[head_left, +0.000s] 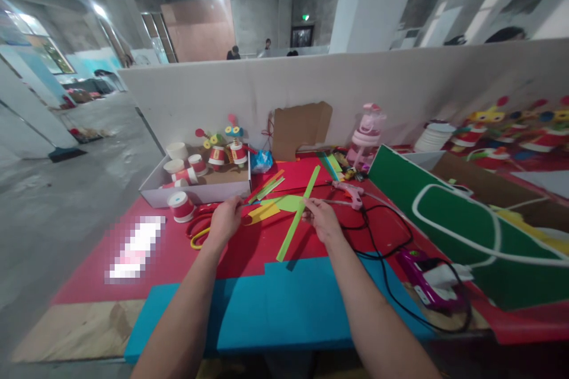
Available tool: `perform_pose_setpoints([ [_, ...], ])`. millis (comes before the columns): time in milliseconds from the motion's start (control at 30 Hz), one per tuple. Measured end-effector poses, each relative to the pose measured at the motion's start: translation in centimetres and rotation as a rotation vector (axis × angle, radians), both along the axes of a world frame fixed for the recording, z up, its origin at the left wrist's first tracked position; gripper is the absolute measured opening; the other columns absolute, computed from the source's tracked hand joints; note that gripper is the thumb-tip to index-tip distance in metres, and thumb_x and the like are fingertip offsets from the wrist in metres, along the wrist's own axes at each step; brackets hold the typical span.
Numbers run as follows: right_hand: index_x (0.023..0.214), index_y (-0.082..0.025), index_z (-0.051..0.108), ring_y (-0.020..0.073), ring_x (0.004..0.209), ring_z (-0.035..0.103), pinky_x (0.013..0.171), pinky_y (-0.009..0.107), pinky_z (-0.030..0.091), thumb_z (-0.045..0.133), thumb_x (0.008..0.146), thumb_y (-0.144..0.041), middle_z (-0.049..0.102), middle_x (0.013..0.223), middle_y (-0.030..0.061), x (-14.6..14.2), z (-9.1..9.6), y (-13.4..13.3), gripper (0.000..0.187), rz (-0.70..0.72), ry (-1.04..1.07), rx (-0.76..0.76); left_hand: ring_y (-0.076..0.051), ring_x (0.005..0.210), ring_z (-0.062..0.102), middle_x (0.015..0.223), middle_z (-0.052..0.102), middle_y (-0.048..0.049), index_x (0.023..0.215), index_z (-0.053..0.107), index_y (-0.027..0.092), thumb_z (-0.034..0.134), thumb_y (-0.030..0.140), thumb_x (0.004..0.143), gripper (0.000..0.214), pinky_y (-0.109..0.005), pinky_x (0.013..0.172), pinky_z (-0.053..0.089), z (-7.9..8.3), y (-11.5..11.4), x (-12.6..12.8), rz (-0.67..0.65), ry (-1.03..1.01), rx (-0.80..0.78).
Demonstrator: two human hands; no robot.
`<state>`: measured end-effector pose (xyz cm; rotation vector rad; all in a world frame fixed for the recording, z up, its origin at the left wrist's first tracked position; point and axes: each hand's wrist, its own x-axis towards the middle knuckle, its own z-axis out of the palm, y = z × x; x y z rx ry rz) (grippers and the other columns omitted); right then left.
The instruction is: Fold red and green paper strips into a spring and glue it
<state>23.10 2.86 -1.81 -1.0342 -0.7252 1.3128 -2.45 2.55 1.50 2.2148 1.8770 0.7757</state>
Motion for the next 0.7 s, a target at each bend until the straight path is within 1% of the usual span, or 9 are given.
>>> perform_pose_setpoints([
  [67,0.066,-0.016,0.058,0.0067,0.041,0.051,0.041,0.017,0.046,0.08,0.051,-0.043,0.057,0.05,-0.0043,0.0,-0.1,0.0,0.039,-0.005,-0.006,0.008,-0.019,0.076,0.061,0.083,0.068,-0.0069,0.09,0.062,0.019,0.045,0.018,0.082,0.019,-0.025,0.066,0.038,-0.1,0.1,-0.1,-0.005,0.01,0.009],
  [167,0.065,-0.016,0.057,0.0066,0.041,0.052,0.041,0.016,0.046,0.08,0.05,-0.043,0.057,0.051,-0.0041,0.0,-0.2,0.1,0.039,-0.049,0.008,0.008,-0.018,0.077,0.061,0.085,0.069,-0.0061,0.089,0.063,0.02,0.046,0.017,0.081,0.019,-0.024,0.068,0.039,-0.6,0.3,0.1,-0.07,0.011,-0.041],
  [267,0.065,-0.016,0.057,0.0065,0.04,0.051,0.04,0.016,0.045,0.08,0.05,-0.042,0.057,0.05,-0.0042,-0.1,-0.2,0.1,0.038,-0.072,0.029,0.002,-0.019,0.082,0.062,0.089,0.069,-0.0065,0.088,0.064,0.021,0.047,0.015,0.08,0.021,-0.024,0.07,0.04,-1.2,0.4,0.7,-0.128,0.068,-0.072],
  [300,0.064,-0.017,0.057,0.0066,0.04,0.051,0.04,0.016,0.045,0.08,0.05,-0.042,0.057,0.049,-0.0043,-0.1,-0.2,0.1,0.037,-0.076,0.035,0.003,-0.02,0.083,0.062,0.09,0.069,-0.0069,0.088,0.064,0.021,0.047,0.015,0.08,0.021,-0.025,0.071,0.04,-1.4,0.3,0.8,-0.125,0.098,-0.073],
  [367,0.064,-0.017,0.056,0.0069,0.04,0.051,0.04,0.017,0.045,0.08,0.05,-0.041,0.057,0.05,-0.0044,-0.1,-0.2,0.2,0.037,-0.091,0.05,0.01,-0.021,0.085,0.062,0.091,0.069,-0.0079,0.089,0.065,0.021,0.045,0.016,0.082,0.021,-0.026,0.071,0.04,-1.6,0.3,0.8,-0.072,0.135,-0.064],
  [433,0.064,-0.018,0.055,0.007,0.04,0.051,0.039,0.017,0.045,0.08,0.051,-0.04,0.056,0.05,-0.0047,0.0,-0.2,0.2,0.036,-0.117,0.074,0.018,-0.021,0.086,0.062,0.091,0.069,-0.009,0.092,0.064,0.021,0.043,0.019,0.085,0.022,-0.027,0.071,0.04,-1.7,0.3,0.5,0.006,0.123,-0.047],
  [500,0.064,-0.018,0.055,0.007,0.04,0.051,0.039,0.017,0.045,0.079,0.052,-0.04,0.056,0.05,-0.0053,0.1,-0.4,0.3,0.035,-0.147,0.098,0.017,-0.021,0.084,0.062,0.09,0.069,-0.0085,0.096,0.063,0.02,0.042,0.021,0.086,0.023,-0.026,0.071,0.04,-1.7,0.4,-0.1,0.029,0.083,-0.052],
  [600,0.066,-0.019,0.055,0.0072,0.041,0.051,0.039,0.017,0.045,0.079,0.052,-0.039,0.055,0.05,-0.0058,0.2,-0.8,0.6,0.035,-0.176,0.113,0.012,-0.021,0.085,0.06,0.09,0.068,-0.0078,0.095,0.064,0.02,0.045,0.021,0.086,0.021,-0.027,0.075,0.041,-1.4,0.9,-0.1,-0.049,0.1,-0.037],
  [700,0.066,-0.018,0.055,0.0073,0.041,0.051,0.04,0.017,0.046,0.078,0.054,-0.04,0.056,0.05,-0.0053,0.0,-1.2,0.8,0.034,-0.203,0.086,0.015,-0.022,0.094,0.057,0.097,0.066,-0.0113,0.088,0.066,0.018,0.044,0.02,0.086,0.022,-0.031,0.085,0.04,-0.5,2.2,1.9,-0.142,0.197,0.044],
])
